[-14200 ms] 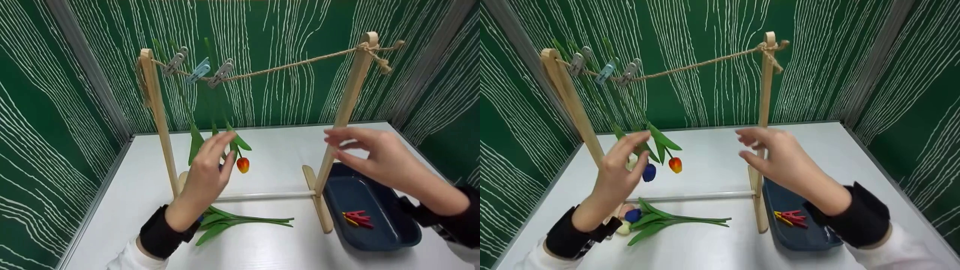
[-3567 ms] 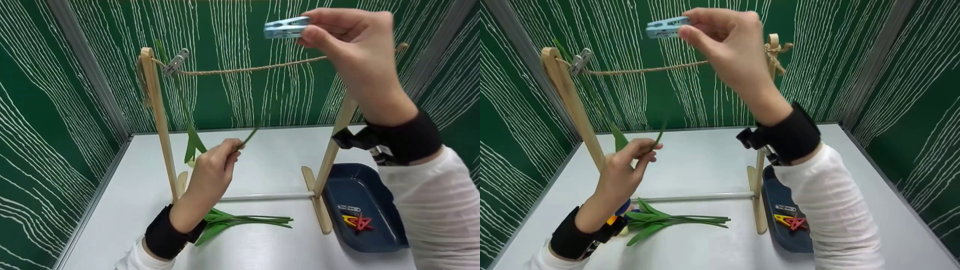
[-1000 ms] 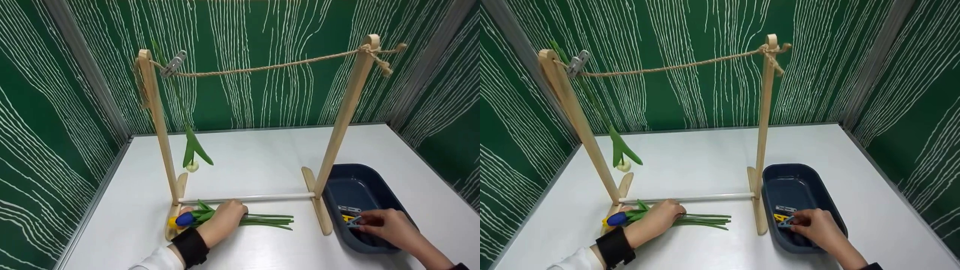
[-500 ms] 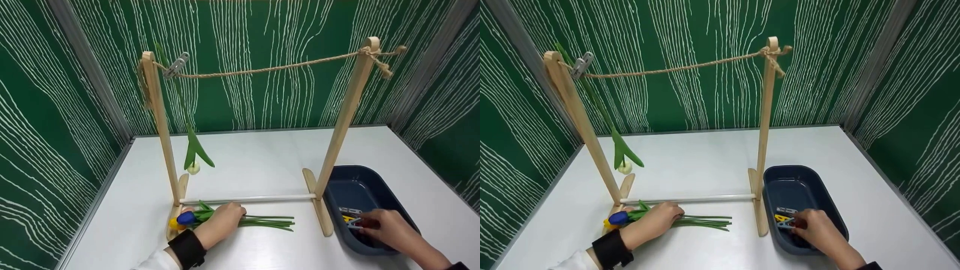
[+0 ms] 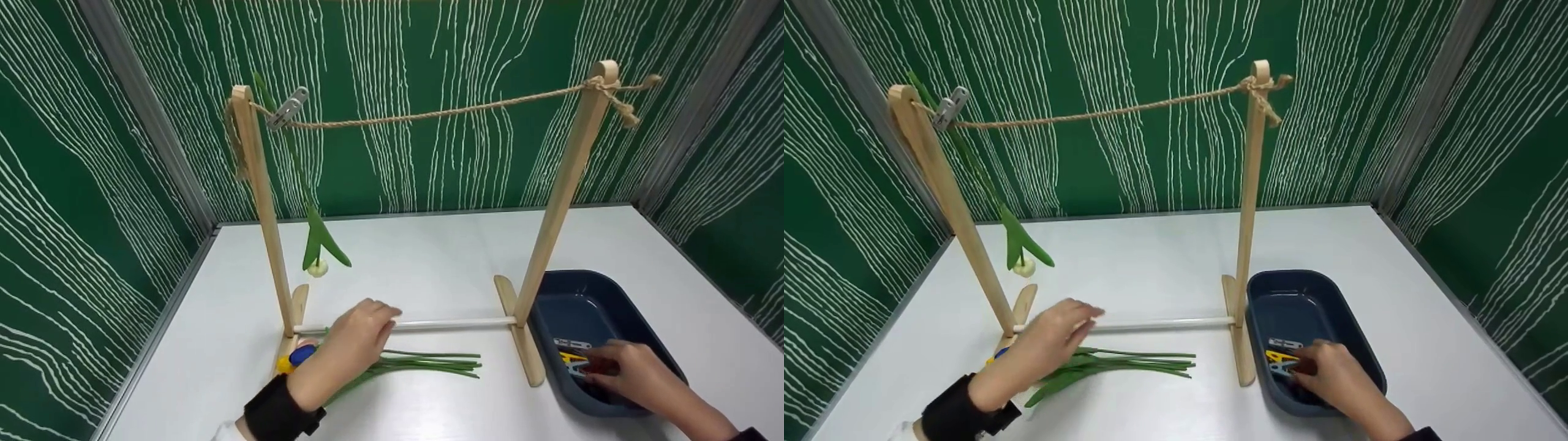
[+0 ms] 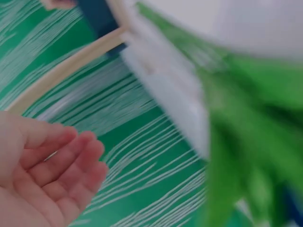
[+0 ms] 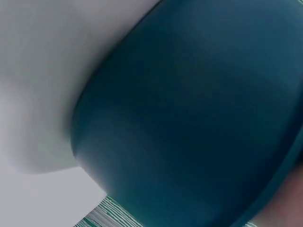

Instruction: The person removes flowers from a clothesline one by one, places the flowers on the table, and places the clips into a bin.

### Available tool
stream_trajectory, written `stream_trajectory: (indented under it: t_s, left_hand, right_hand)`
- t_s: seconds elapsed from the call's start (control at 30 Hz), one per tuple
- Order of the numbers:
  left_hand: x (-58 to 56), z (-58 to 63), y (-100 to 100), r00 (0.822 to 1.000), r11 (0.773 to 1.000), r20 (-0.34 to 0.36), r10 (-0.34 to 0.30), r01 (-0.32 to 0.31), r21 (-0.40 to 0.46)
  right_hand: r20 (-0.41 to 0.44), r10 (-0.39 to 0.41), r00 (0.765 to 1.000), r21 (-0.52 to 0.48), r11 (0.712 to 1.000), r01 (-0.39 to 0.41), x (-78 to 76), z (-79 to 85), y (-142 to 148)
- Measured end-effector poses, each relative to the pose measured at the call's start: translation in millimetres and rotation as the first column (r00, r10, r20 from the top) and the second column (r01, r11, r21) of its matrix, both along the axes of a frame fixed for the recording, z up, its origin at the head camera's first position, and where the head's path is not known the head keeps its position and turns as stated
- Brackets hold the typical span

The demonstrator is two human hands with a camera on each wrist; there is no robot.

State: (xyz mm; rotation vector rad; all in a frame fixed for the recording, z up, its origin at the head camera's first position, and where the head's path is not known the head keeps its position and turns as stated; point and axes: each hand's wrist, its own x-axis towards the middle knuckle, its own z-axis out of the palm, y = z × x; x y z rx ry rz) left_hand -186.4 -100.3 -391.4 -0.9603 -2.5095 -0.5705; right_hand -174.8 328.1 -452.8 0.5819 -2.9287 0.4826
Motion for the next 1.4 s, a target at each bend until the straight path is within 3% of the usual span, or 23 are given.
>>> stream_trajectory:
  t_s: [0.07, 0.17, 0.23, 0.37, 0.43, 0.53, 0.67, 0.8, 1.0, 1.1, 1.27, 1.4]
  left_hand:
    - [2.6, 14.6, -5.6, 0.994, 0.995, -0.112, -0.006, 0.017, 0.094]
    - [4.6, 37.0, -14.9, 0.966, 0.972, -0.255, 0.039, 0.022, 0.232]
    - [4.9, 51.8, -20.8, 0.943, 0.949, -0.319, 0.091, 0.015, 0.316]
    - [3.2, 78.6, -29.1, 0.899, 0.89, -0.394, 0.191, 0.011, 0.456]
    - [0.9, 89.4, -31.9, 0.881, 0.863, -0.412, 0.231, 0.01, 0.505]
    - [-4.2, 102.7, -34.8, 0.866, 0.83, -0.408, 0.288, -0.013, 0.558]
    - [-11.3, 115.2, -36.5, 0.877, 0.798, -0.329, 0.35, -0.095, 0.595]
    - [-19.7, 121.9, -37.9, 0.896, 0.779, -0.247, 0.37, -0.154, 0.608]
    - [-32.4, 125.4, -41.7, 0.917, 0.749, -0.138, 0.374, -0.211, 0.627]
    - [-38.5, 125.6, -44.0, 0.92, 0.731, -0.084, 0.382, -0.246, 0.637]
    - [-46.0, 122.6, -48.5, 0.924, 0.712, -0.076, 0.374, -0.234, 0.662]
    - [-47.9, 121.8, -49.7, 0.928, 0.71, -0.086, 0.362, -0.214, 0.671]
  right_hand:
    - [-0.009, -0.002, 1.0, 0.0, 1.0, 0.002, 2.1, 7.3, -3.3]
    - [-0.019, -0.016, 1.0, -0.012, 1.0, 0.015, 6.1, 25.5, -12.8]
    - [-0.034, -0.029, 0.999, -0.021, 0.999, 0.028, 9.4, 41.0, -22.2]
    - [-0.141, 0.031, 0.99, -0.041, 0.998, -0.038, 17.0, 72.6, -44.3]
    - [-0.234, 0.096, 0.967, -0.05, 0.993, -0.111, 19.7, 87.3, -56.1]
    - [-0.377, 0.202, 0.904, -0.053, 0.969, -0.239, 20.6, 109.5, -74.1]
    - [-0.494, 0.311, 0.812, -0.038, 0.925, -0.378, 17.7, 144.1, -97.7]
    - [-0.553, 0.383, 0.74, -0.027, 0.879, -0.475, 13.4, 181.4, -122.4]
    - [-0.67, 0.407, 0.621, -0.034, 0.819, -0.573, 4.0, 228.2, -154.9]
    - [-0.695, 0.399, 0.599, -0.051, 0.803, -0.594, 0.2, 250.4, -169.7]
    - [-0.709, 0.393, 0.586, -0.083, 0.779, -0.622, -7.1, 285.2, -193.6]
    - [-0.753, 0.368, 0.545, -0.083, 0.768, -0.635, -24.2, 303.4, -212.1]
